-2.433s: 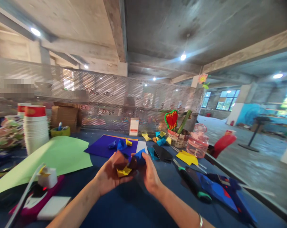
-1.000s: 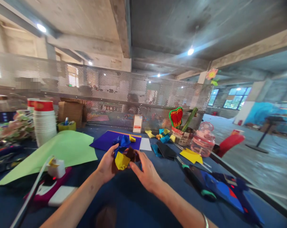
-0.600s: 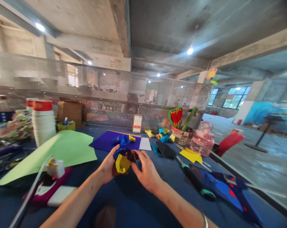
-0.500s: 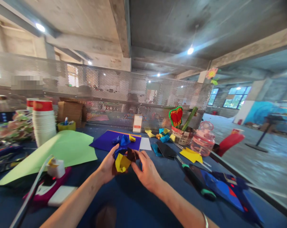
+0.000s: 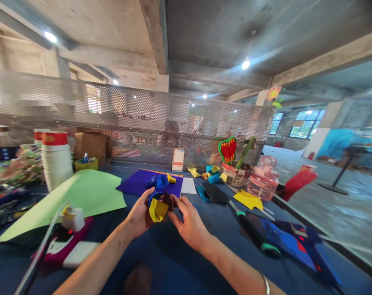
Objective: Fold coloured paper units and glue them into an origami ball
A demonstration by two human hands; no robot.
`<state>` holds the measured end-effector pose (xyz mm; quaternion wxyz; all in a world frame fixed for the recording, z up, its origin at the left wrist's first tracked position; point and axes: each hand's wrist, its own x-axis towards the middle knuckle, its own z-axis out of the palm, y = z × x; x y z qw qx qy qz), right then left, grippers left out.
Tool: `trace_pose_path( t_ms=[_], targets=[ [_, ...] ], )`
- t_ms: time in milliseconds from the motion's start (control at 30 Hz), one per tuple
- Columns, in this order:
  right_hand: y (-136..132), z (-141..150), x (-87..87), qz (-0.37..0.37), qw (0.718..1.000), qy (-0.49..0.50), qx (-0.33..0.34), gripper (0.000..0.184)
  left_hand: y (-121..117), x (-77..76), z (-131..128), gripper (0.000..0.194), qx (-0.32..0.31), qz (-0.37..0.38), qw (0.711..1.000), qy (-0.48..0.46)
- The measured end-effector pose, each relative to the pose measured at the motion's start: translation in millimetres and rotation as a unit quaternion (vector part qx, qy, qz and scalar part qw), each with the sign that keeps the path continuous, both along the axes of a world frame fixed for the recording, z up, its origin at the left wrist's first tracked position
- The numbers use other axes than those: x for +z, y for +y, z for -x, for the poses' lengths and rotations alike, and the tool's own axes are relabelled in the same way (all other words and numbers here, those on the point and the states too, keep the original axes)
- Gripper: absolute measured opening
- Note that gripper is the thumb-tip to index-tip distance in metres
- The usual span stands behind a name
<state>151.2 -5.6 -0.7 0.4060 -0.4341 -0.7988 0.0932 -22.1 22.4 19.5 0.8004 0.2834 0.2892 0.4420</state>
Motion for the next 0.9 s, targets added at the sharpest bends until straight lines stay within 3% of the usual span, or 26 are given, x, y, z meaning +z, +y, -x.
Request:
trace_pose_path(
  t_ms=[200,300,367,467,567,667,767,900],
  targets=[
    [3.9,-1.4,-3.1,0.0,1.0,0.011,0.001,0.047,0.8,-2.0,0.8,0.035,-0.002,0.009,1.0,-0.015],
    [0.3,-0.2,0.4,-0.053,0.996,0.042,-0.051,0.048,3.6,-0.5,2.7,0.036,0.01,0.004,1.0,-0.028],
    [-7.2,2.9,7.7,-0.084,0.992,0.053,-0.072,0.038,6.7,0.9,4.6,0.035,0.029,0.002,0.999,-0.035],
    [-25.4,11.8,22.3,-0.045,0.999,-0.005,0.012,0.019,11.8,1.5,8.3,0.037,0.054,0.005,0.998,-0.045],
    [-45.2,23.1,29.8,0.04,0.985,-0.116,0.123,0.032,15.5,-0.8,11.8,0.04,0.054,0.013,0.997,-0.059],
    [-56.4,33.2,20.2,0.064,0.971,-0.171,0.154,0.058,18.1,-4.7,14.8,0.042,0.036,0.012,0.995,-0.088],
    [-55.2,40.7,-2.9,0.037,0.964,-0.176,0.194,0.076,20.5,-7.6,16.6,0.046,0.026,0.007,0.993,-0.115],
    [-48.5,45.0,-25.0,0.009,0.951,-0.193,0.239,0.067,21.3,-7.5,16.2,0.045,0.032,0.015,0.99,-0.137]
  ],
)
